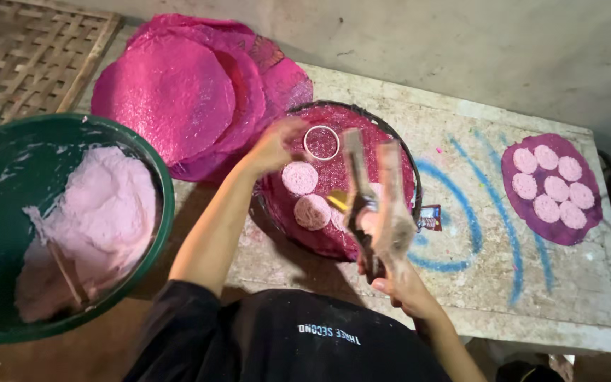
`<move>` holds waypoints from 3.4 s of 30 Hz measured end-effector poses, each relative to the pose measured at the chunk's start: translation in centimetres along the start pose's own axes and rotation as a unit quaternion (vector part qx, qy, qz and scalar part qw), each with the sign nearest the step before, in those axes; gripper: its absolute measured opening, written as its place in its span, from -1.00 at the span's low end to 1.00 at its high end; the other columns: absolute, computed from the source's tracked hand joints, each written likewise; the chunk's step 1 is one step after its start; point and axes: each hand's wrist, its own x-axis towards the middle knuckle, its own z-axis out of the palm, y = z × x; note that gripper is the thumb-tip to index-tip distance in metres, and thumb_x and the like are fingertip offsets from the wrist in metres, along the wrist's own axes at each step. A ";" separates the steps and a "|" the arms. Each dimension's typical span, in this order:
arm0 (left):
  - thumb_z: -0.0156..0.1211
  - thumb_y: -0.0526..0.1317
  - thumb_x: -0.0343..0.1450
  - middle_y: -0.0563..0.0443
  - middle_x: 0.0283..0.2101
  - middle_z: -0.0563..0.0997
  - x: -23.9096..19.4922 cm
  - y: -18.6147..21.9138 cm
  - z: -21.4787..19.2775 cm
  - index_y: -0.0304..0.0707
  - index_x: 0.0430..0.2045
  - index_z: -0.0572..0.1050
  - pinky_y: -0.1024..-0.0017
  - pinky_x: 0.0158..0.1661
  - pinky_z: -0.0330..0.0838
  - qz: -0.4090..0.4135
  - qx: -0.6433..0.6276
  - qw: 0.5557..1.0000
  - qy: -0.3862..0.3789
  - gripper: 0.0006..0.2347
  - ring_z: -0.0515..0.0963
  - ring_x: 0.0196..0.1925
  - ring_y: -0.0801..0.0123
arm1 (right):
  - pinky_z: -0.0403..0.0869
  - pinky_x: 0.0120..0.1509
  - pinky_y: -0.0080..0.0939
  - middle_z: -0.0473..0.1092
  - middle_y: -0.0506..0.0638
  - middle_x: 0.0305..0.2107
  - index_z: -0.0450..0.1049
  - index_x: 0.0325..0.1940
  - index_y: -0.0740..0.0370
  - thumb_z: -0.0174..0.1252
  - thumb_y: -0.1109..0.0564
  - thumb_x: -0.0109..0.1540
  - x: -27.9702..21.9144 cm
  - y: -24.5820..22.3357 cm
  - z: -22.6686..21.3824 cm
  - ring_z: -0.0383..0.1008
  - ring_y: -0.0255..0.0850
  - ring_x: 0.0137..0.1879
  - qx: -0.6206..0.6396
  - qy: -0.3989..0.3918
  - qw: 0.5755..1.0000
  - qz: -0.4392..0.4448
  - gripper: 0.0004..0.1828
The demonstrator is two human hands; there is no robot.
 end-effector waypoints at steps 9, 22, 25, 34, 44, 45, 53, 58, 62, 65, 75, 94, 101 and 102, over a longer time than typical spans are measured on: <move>0.47 -0.26 0.17 -0.31 0.32 0.44 0.2 -16.1 -2.7 -0.40 0.35 0.18 0.14 0.25 0.42 -0.293 -0.035 0.935 0.195 -0.20 0.49 0.30 0.03 | 0.36 0.13 -0.06 0.33 0.18 -0.07 0.03 0.47 0.25 0.30 -0.04 0.06 0.1 0.2 2.0 0.37 -0.07 0.04 0.270 0.091 0.953 -0.102 -0.01; 0.45 -0.24 0.20 -0.41 0.33 0.04 -12.3 -6.9 4.7 -0.22 0.33 0.21 -0.18 0.30 -0.01 -0.073 0.324 0.905 0.267 -0.25 0.07 0.35 -0.33 | 0.35 0.28 0.05 0.33 0.17 0.02 -0.04 0.55 0.19 0.33 -0.03 0.14 2.2 -0.9 3.0 0.38 -0.03 0.12 0.326 0.086 0.929 -0.154 0.01; 0.37 -0.23 0.26 -0.28 0.38 0.08 -10.8 -3.7 3.8 -0.03 0.18 0.43 -0.29 0.31 -0.14 0.013 0.439 0.882 0.171 -0.47 0.00 0.41 -0.35 | 0.35 0.33 0.12 0.32 0.16 0.07 -0.05 0.55 0.16 0.35 -0.05 0.13 1.4 -0.8 3.4 0.38 -0.03 0.16 0.344 0.076 0.923 -0.152 0.03; 0.34 -0.08 0.35 -0.11 0.42 0.21 -10.3 -2.5 3.8 0.04 0.13 0.45 -0.32 0.36 -0.27 0.022 0.471 0.879 0.072 -0.57 0.04 0.50 -0.11 | 0.35 0.30 0.07 0.37 0.14 -0.01 -0.06 0.61 0.13 0.34 -0.28 0.12 1.3 -0.6 1.4 0.42 -0.06 0.10 0.289 0.039 0.953 -0.078 0.14; 0.11 0.34 0.36 -0.03 0.19 0.45 -3.1 0.8 1.0 -0.12 0.40 0.19 0.05 0.51 0.07 0.056 -0.646 0.749 -0.132 -0.22 0.35 0.48 0.05 | 0.49 0.13 0.02 0.42 0.20 -0.01 0.11 0.44 0.34 -0.24 -0.60 0.30 9.0 -8.2 -0.1 0.49 -0.03 0.03 0.263 -0.329 0.893 0.158 0.02; 0.12 0.24 0.39 0.00 0.08 0.46 -2.5 0.6 1.1 -0.15 0.35 0.25 0.12 0.42 0.11 0.087 -0.639 0.754 -0.124 -0.31 0.39 0.34 0.13 | 0.49 0.09 0.01 0.44 0.23 -0.08 0.13 0.44 0.33 -0.26 -0.60 0.35 9.9 -9.5 -1.0 0.50 -0.01 -0.01 0.233 -0.350 0.897 0.136 -0.01; 0.12 0.01 0.38 0.17 -0.20 0.46 4.3 -4.8 0.3 -0.05 -0.20 0.34 0.23 0.31 0.32 0.143 -0.720 0.679 0.008 -0.74 0.49 -0.03 0.36 | 0.51 0.01 -0.05 0.48 0.09 -0.31 0.39 0.15 0.25 -0.47 -0.61 0.27 16.9 -13.8 -5.9 0.50 -0.12 -0.18 -0.069 -0.225 0.945 0.227 -0.03; 0.01 0.02 0.46 0.16 -0.23 0.46 4.8 -7.1 -2.3 -0.06 -0.23 0.36 0.23 0.23 0.41 0.194 -0.739 0.644 -0.038 -0.79 0.51 -0.08 0.37 | 0.53 -0.04 -0.12 0.53 0.04 -0.41 0.55 -0.17 0.27 -0.55 -0.62 0.22 19.0 -13.1 -3.1 0.56 -0.18 -0.22 -0.240 -0.155 0.931 0.226 0.04; -0.04 -0.03 0.50 0.17 -0.23 0.50 4.4 -8.7 -3.5 -0.06 -0.23 0.37 0.23 0.18 0.46 0.202 -0.737 0.643 -0.053 -0.83 0.51 -0.08 0.39 | 0.51 -0.08 -0.14 0.53 0.02 -0.45 0.55 -0.19 0.26 -0.54 -0.63 0.21 19.5 -12.8 -1.6 0.55 -0.19 -0.28 -0.249 -0.146 0.931 0.222 0.03; -0.01 0.00 0.50 0.15 -0.23 0.52 3.7 -9.8 -1.9 -0.06 -0.23 0.38 0.18 0.14 0.48 0.215 -0.738 0.639 -0.032 -0.80 0.52 -0.10 0.39 | 0.54 -0.17 -0.13 0.50 0.06 -0.50 0.53 -0.23 0.34 -0.49 -0.61 0.23 19.0 -12.7 -1.5 0.54 -0.16 -0.37 -0.198 -0.147 0.937 0.246 0.03; 0.01 0.04 0.45 0.19 -0.33 0.40 7.6 -9.9 -0.5 -0.05 -0.30 0.34 0.21 0.08 0.50 0.176 -0.757 0.627 -0.057 -0.78 0.46 -0.20 0.40 | 0.37 -0.35 -0.17 0.30 -0.03 -0.56 0.41 -0.25 0.25 -0.34 -0.50 0.33 18.4 -12.7 -2.5 0.30 -0.27 -0.47 -0.223 -0.060 0.961 0.150 -0.21; -0.24 0.02 0.39 0.19 -0.46 0.38 6.3 -7.5 -1.7 -0.06 -0.43 0.34 0.25 -0.18 0.44 0.084 -0.708 0.697 0.074 -0.76 0.43 -0.36 0.38 | 0.39 -0.45 -0.16 0.35 0.00 -0.67 0.42 -0.46 0.33 -0.32 -0.47 0.34 18.9 -11.9 -1.1 0.36 -0.25 -0.58 -0.230 -0.025 0.959 0.167 -0.17; -0.23 -0.02 0.40 0.19 -0.47 0.34 6.7 -7.9 -2.1 -0.04 -0.45 0.31 0.28 -0.18 0.39 0.077 -0.702 0.705 0.062 -0.81 0.39 -0.36 0.38 | 0.38 -0.44 -0.18 0.36 -0.01 -0.66 0.44 -0.39 0.31 -0.30 -0.43 0.36 19.5 -10.9 -1.2 0.36 -0.25 -0.57 -0.228 -0.013 0.960 0.164 -0.21; -0.23 -0.02 0.40 0.19 -0.47 0.33 6.7 -7.7 -2.0 -0.05 -0.45 0.31 0.27 -0.17 0.39 0.085 -0.696 0.711 0.062 -0.80 0.39 -0.36 0.38 | 0.37 -0.45 -0.17 0.35 0.01 -0.67 0.44 -0.41 0.35 -0.31 -0.43 0.37 19.6 -10.5 -0.9 0.36 -0.23 -0.57 -0.245 -0.017 0.956 0.163 -0.19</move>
